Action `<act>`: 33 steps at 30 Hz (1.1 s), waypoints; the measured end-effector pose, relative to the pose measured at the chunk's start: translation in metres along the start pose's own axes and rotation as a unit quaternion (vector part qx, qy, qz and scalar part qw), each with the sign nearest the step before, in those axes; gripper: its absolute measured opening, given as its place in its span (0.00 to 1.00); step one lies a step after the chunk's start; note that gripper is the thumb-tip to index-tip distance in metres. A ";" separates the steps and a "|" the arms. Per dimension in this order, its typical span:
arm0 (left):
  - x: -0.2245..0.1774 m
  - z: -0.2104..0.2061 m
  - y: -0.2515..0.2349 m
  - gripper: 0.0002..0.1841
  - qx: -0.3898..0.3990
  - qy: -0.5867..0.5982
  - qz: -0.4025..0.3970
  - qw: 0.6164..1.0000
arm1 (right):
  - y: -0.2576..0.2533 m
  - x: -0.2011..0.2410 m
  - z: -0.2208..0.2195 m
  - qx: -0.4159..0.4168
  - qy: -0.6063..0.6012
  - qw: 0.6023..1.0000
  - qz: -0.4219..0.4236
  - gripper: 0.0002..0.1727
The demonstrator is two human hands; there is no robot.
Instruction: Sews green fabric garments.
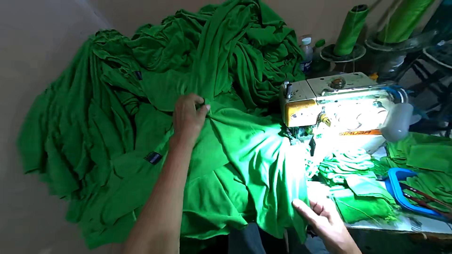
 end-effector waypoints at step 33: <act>-0.028 -0.107 0.337 0.45 0.084 0.474 0.194 0.855 | 0.120 -0.019 -0.005 -0.002 -0.100 0.985 -0.139 0.11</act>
Point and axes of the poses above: each hand's wrist, its own y-axis away from the middle knuckle, its own z-axis out of the back of the hand, x = y × z, the point moved 2 cm from there along -y, towards the middle knuckle, and after that the axes turned 3 degrees about z, right-handed, at the moved point
